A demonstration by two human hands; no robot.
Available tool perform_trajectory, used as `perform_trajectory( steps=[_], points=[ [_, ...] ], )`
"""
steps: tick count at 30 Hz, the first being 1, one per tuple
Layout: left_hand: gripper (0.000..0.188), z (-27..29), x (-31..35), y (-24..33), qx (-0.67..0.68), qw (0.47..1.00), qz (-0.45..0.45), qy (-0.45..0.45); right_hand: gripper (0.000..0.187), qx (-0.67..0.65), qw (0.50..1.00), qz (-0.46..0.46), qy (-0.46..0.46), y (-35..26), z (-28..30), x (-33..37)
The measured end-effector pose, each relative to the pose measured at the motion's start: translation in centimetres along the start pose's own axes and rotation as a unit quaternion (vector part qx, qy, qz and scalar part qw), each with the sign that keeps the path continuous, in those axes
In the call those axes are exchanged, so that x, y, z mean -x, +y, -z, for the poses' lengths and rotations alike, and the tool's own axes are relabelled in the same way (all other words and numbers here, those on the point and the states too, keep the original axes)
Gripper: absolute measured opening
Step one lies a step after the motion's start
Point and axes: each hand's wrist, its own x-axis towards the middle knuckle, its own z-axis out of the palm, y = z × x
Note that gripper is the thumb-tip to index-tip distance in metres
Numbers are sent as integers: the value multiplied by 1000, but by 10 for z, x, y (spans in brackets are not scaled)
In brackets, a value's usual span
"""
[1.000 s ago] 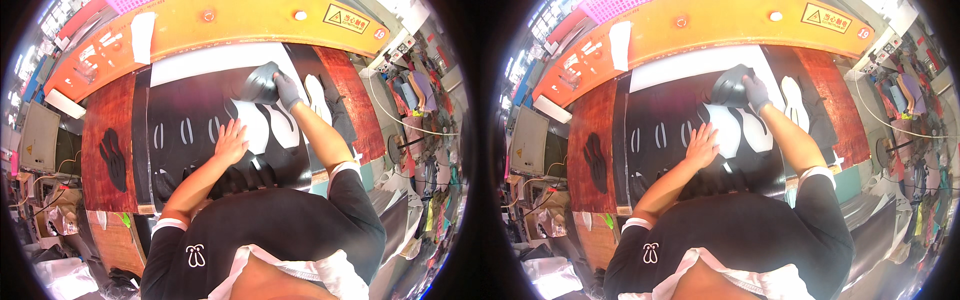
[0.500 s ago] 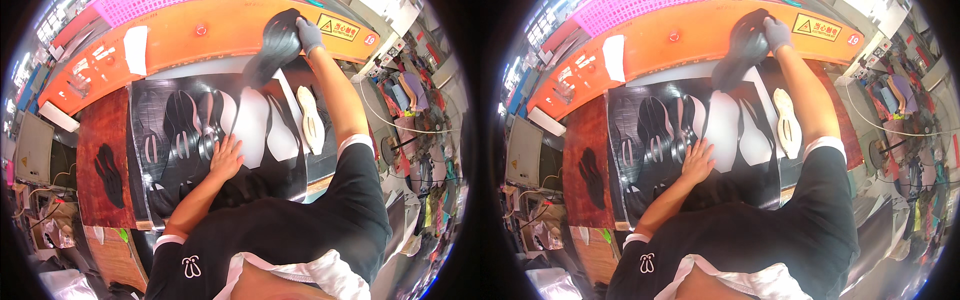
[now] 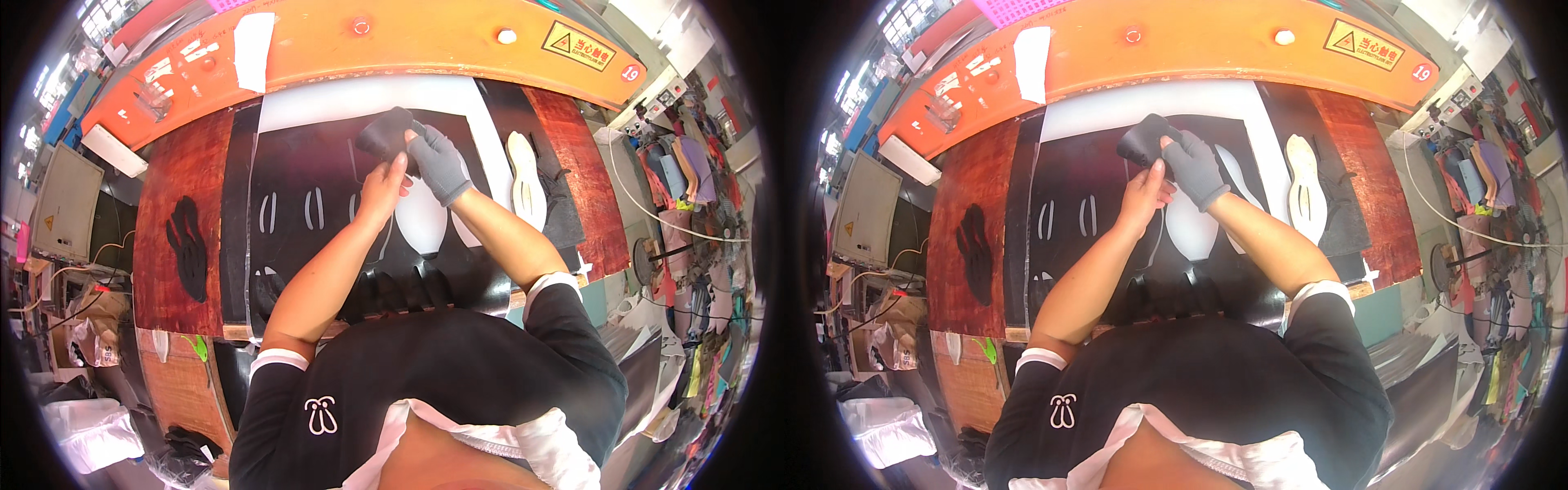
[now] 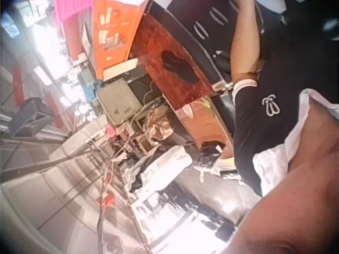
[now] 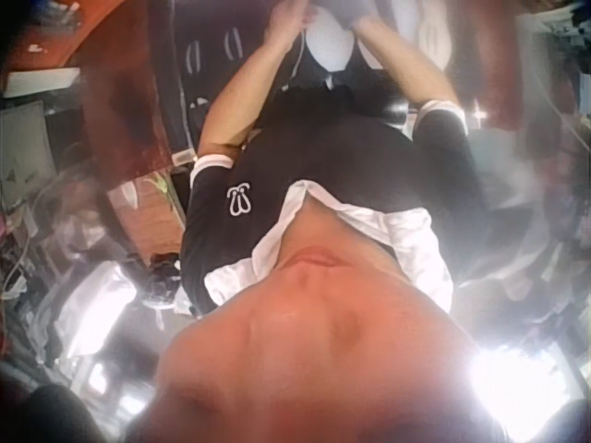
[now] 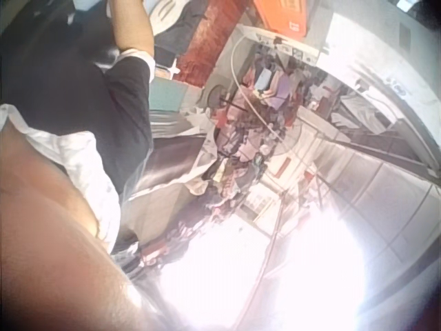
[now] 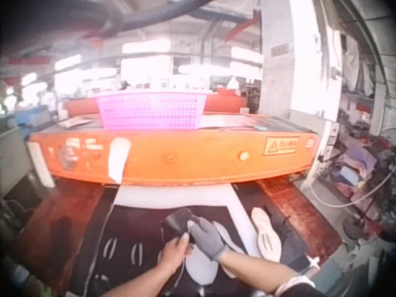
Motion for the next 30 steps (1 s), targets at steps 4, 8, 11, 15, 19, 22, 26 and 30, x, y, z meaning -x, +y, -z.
perform_trajectory(
  steps=[4,8,11,15,19,22,26,30],
  points=[
    [34,3,8,-34,-23,997,-75,-5,35,-46,998,-16,51,25,21,-26],
    [31,13,19,-70,-95,993,-66,-23,33,-41,986,37,160,29,65,-98],
    [30,22,35,-86,-153,985,75,-32,42,117,941,8,318,2,117,-148],
    [29,22,36,-90,-38,998,39,-43,47,-4,919,30,393,-53,157,-178],
    [34,13,38,-88,-194,981,-7,-22,38,45,915,194,350,-77,136,-165],
    [30,18,65,-84,-82,990,-26,-109,26,104,897,346,256,-62,85,-131],
    [30,59,132,-70,126,975,173,-66,22,306,898,317,4,8,-7,-44],
    [42,71,166,-62,295,906,302,16,17,329,850,292,-291,84,-51,24]
  ],
)
